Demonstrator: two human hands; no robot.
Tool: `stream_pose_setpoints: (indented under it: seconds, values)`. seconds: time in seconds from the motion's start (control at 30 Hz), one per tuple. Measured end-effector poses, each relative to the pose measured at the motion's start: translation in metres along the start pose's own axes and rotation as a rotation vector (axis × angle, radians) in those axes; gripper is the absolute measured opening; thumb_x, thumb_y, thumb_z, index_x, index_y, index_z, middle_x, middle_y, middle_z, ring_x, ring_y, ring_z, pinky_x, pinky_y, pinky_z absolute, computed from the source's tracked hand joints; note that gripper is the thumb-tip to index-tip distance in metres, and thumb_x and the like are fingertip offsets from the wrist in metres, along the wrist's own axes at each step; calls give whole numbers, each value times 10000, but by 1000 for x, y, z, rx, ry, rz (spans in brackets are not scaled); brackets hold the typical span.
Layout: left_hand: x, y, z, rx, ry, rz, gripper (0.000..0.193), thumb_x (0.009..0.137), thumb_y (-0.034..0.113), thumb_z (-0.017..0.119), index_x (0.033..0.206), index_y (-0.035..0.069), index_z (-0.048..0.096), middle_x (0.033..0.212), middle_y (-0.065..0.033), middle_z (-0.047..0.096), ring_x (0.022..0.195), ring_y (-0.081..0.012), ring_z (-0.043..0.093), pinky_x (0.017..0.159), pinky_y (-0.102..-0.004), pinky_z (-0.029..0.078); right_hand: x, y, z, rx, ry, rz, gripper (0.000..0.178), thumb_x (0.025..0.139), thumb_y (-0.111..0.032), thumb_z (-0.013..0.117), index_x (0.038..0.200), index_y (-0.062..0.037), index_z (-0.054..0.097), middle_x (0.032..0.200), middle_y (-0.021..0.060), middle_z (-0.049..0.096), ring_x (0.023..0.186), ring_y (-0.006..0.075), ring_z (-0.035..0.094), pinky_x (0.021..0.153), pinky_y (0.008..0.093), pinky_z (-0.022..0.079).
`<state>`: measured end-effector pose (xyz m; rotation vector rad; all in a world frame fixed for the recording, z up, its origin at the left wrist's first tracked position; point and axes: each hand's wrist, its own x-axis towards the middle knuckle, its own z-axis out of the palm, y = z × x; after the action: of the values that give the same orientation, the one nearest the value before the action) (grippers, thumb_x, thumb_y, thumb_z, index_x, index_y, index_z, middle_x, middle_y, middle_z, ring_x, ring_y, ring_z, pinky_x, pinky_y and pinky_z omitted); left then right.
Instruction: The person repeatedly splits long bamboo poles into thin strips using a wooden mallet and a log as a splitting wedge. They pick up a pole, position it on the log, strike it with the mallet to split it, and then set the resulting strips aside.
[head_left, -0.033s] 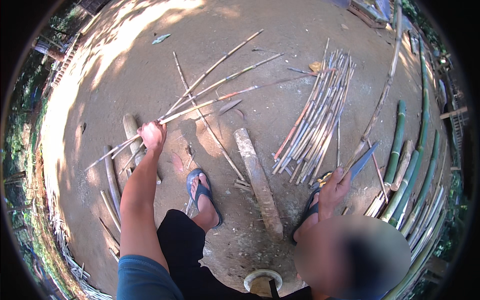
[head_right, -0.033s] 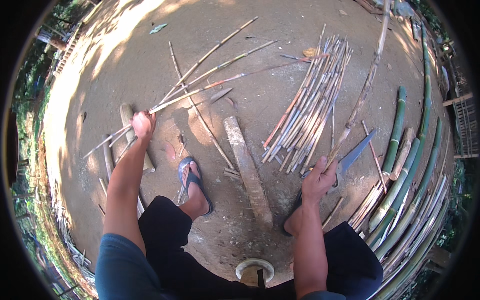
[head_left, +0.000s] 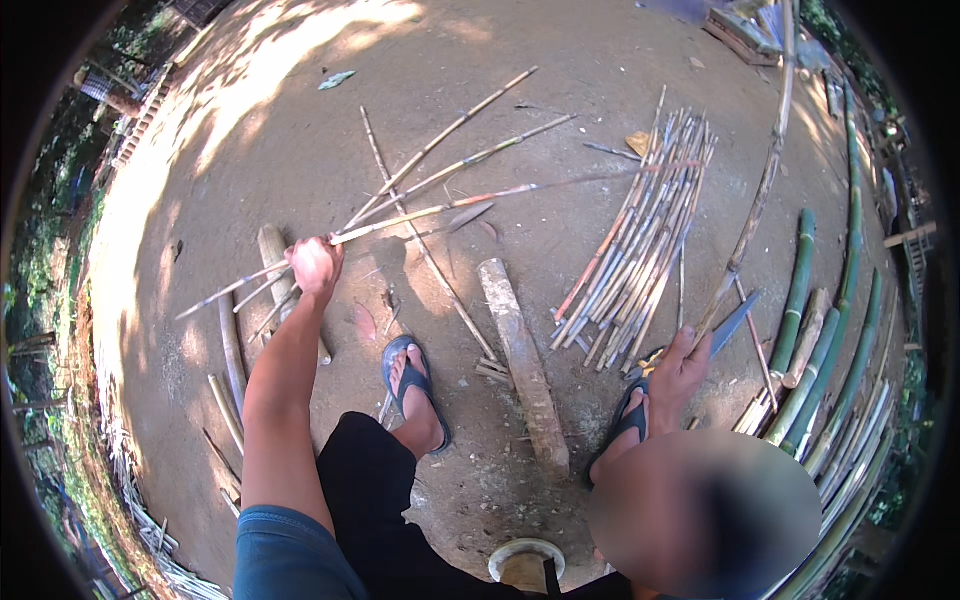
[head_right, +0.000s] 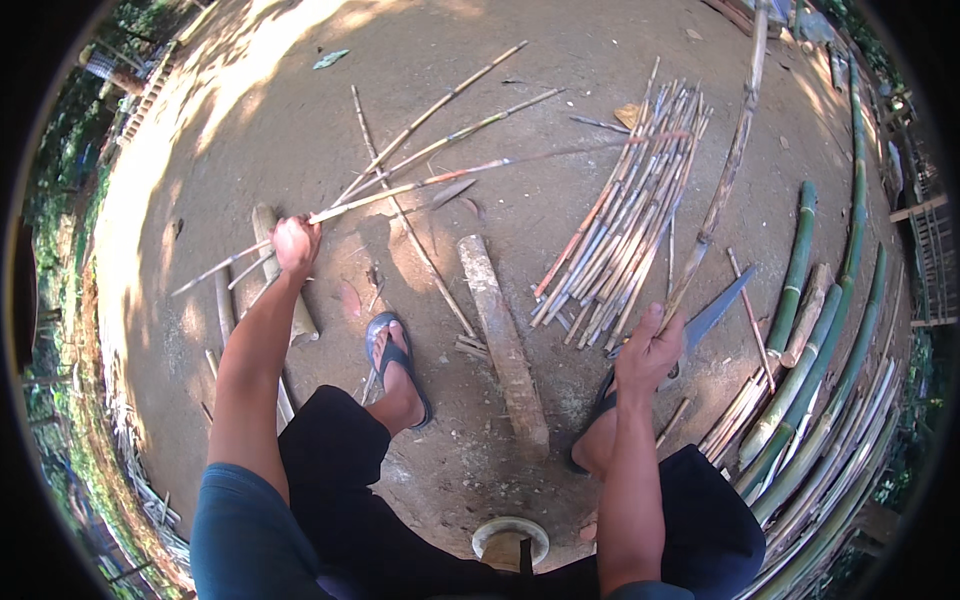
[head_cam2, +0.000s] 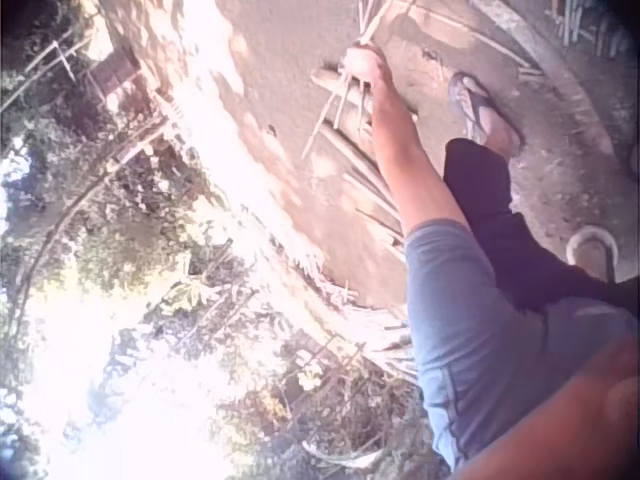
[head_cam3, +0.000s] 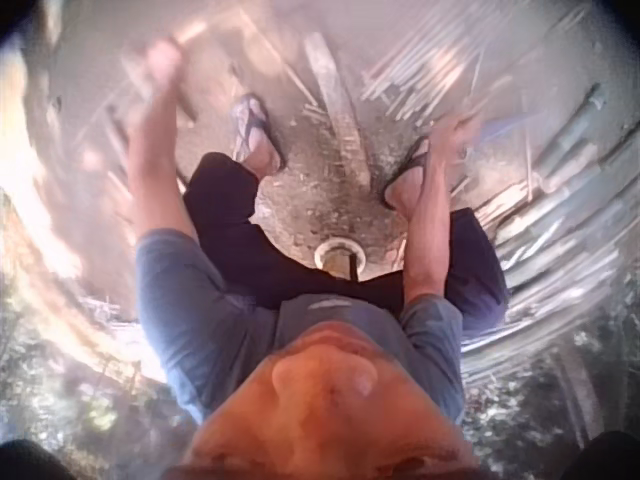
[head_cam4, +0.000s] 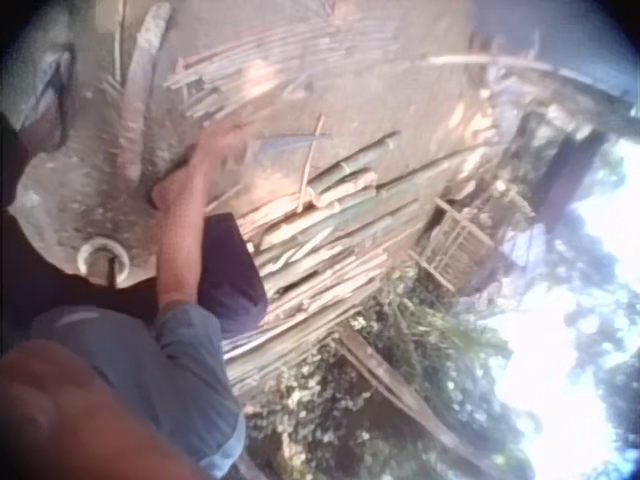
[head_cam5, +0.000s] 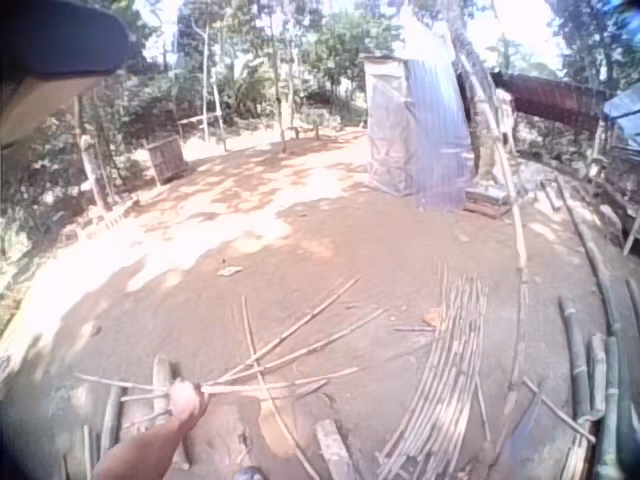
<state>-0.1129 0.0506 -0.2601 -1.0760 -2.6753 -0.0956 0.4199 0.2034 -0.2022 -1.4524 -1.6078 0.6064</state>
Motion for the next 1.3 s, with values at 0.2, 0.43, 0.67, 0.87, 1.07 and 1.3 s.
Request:
stream_pose_setpoints:
  seconds: [0.2,0.43,0.67,0.87,1.07,1.3]
  values:
    - [-19,35,-106,-169,28,282,372,866,304,594,641,33,716,620,-195,641,721,-354,647,798,-467,449,79,-57,-64,-366,5,-711,277,1009,-256,500,1085,-23,628,937,160,630,926,335,578,862,452,410]
    - [-57,26,-194,-283,-110,245,292,836,278,621,707,35,722,755,-177,669,898,-332,633,912,-462,409,47,-82,-199,-664,-570,-379,325,961,-295,567,904,24,547,654,247,561,645,438,576,624,502,450]
    - [-69,59,-212,-804,207,-607,697,893,302,590,1431,78,208,1382,-272,395,1305,-433,387,1105,-560,299,-35,-115,-269,-448,-654,-172,373,977,-296,552,816,39,513,655,275,558,670,490,568,601,516,426]
    - [-98,132,-300,-2483,-186,-638,351,1016,348,327,1186,49,396,975,-186,561,820,-281,574,681,-362,480,-89,-149,-297,-316,-687,-99,345,982,-279,556,842,36,534,622,227,584,604,427,609,566,482,457]
    - [-157,204,-324,-2422,-108,-950,219,1011,271,380,854,119,383,617,-37,410,485,-135,333,431,-292,283,-112,-176,-282,-120,-869,-89,317,1003,-299,539,967,12,594,697,144,680,615,257,695,600,385,533]
    - [-179,214,-306,-2351,-276,-989,259,978,322,440,840,104,470,687,-58,510,598,-176,494,548,-331,446,-118,-168,-276,-59,-851,-151,251,1008,-248,549,1044,-8,615,604,33,589,511,109,537,491,288,426]
